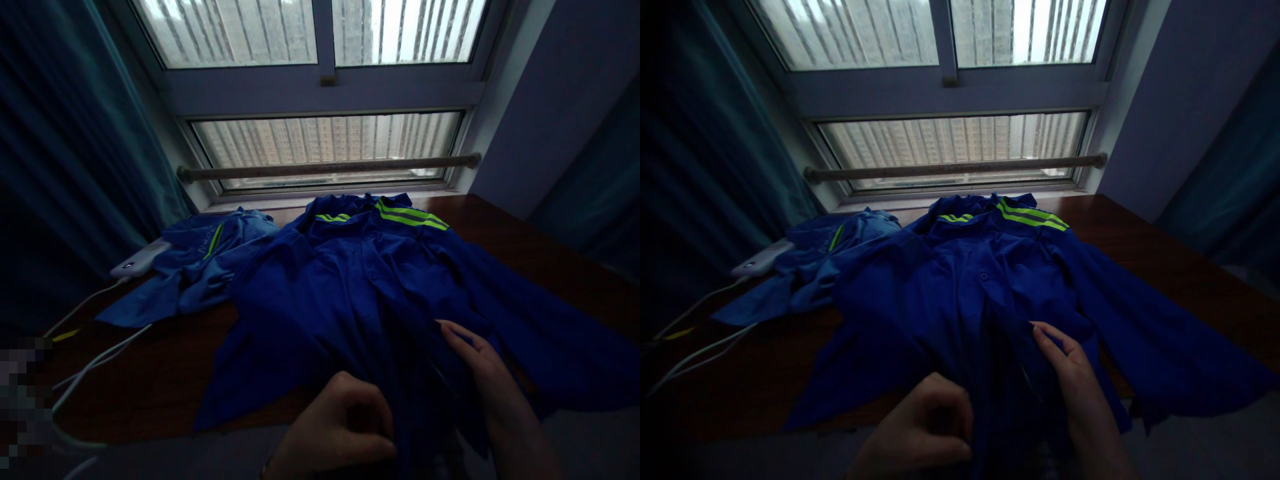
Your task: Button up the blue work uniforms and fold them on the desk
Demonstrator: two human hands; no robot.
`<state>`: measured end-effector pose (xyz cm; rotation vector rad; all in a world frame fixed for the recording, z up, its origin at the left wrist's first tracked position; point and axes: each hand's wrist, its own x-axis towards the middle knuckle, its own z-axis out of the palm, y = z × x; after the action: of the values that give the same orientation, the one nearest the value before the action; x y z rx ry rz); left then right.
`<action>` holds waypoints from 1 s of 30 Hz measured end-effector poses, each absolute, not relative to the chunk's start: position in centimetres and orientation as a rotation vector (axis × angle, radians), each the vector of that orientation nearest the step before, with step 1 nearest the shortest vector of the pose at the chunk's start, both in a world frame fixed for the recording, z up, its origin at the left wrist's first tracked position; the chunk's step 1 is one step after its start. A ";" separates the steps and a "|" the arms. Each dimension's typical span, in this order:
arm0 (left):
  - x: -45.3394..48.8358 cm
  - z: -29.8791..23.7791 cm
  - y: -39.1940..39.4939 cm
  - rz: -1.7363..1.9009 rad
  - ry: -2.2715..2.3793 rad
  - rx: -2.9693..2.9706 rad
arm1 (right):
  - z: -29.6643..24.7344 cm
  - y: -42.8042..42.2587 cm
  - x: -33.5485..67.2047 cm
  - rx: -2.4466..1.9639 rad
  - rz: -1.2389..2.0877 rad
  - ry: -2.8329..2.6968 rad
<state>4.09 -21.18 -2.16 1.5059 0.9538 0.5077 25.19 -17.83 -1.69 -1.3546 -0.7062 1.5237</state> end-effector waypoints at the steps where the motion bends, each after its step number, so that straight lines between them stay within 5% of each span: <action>1: 4.3 -2.1 -21.2 0.523 0.968 1.495 | -1.7 -17.9 25.4 -1.363 1.502 -0.670; 12: 4.1 -0.3 -21.8 0.353 0.950 1.608 | -1.8 -19.3 25.7 -1.359 1.587 -0.474; 22: 7.7 -2.4 -18.4 0.996 1.573 1.671 | -1.6 -18.7 23.9 -1.164 1.842 -0.616; 30: 8.2 -3.8 -18.5 0.898 1.635 1.722 | -1.4 -18.1 22.6 -1.376 1.468 -1.264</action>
<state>8.19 -18.49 -3.77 1.7221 1.6349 0.8982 22.55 -18.07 -1.37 -1.3761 -1.2640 1.4684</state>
